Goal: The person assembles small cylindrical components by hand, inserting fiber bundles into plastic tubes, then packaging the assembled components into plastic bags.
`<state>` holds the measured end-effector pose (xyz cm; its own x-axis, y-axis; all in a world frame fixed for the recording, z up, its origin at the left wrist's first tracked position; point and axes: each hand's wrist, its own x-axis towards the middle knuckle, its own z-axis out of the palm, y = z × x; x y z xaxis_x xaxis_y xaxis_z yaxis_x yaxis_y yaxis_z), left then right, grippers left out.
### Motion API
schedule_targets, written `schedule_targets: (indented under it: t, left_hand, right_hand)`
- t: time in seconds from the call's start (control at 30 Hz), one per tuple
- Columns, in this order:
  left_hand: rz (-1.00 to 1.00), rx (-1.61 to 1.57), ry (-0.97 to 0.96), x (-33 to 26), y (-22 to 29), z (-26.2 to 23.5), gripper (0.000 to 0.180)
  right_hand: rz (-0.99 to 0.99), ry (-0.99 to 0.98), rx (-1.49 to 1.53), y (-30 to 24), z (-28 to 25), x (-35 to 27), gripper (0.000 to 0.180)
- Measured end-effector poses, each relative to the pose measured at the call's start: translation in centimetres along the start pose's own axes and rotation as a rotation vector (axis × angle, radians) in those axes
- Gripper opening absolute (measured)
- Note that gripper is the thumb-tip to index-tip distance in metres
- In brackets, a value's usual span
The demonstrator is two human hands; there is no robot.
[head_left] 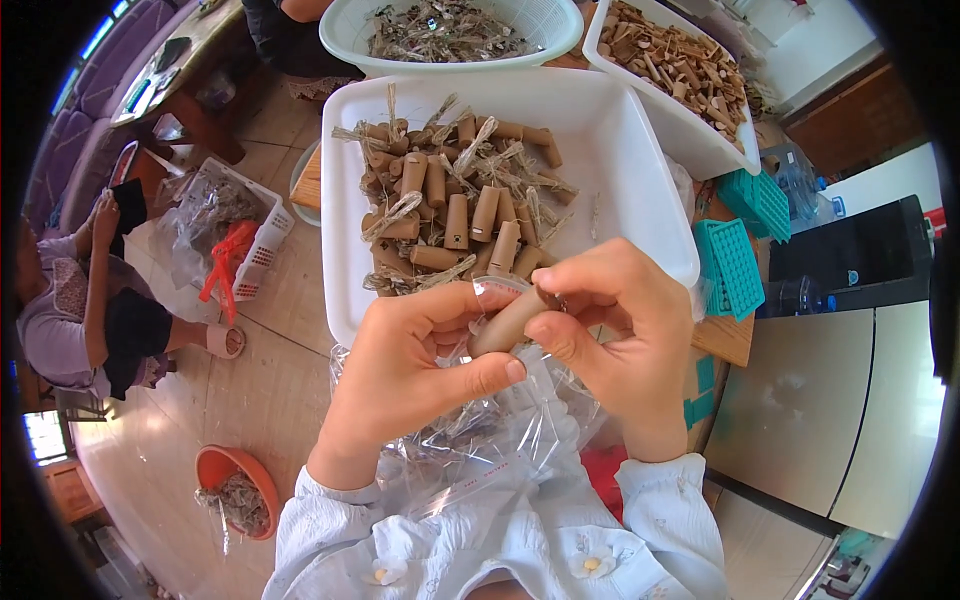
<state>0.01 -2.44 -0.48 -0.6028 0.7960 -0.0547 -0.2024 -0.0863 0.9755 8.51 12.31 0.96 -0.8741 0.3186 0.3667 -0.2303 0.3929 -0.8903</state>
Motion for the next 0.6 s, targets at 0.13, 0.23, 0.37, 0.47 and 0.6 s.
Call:
schedule_targets:
  t: [0.13,0.23,0.37,0.47,0.6]
  left_hand:
    - [-0.061,-0.048,0.006,-0.1,0.1,-0.1,0.038]
    - [-0.025,-0.046,-0.001,0.1,0.0,0.0,0.038]
    - [-0.064,-0.023,-0.040,0.0,0.0,0.1,0.036]
    - [0.016,-0.101,-0.090,0.0,-0.5,0.1,0.034]
    - [0.245,-0.011,-0.047,0.3,-0.7,0.6,0.033]
  right_hand:
    - [-0.142,-0.023,-0.211,1.0,-0.4,-0.3,0.029]
    - [-0.329,-0.187,-0.365,1.3,-0.8,-0.4,0.038]
    - [-0.341,-0.243,-0.391,1.3,-1.6,-0.7,0.043]
    - [-0.132,-0.093,-0.122,1.1,-0.9,-1.2,0.047]
    - [0.027,-0.005,-0.016,1.1,-1.6,-1.9,0.053]
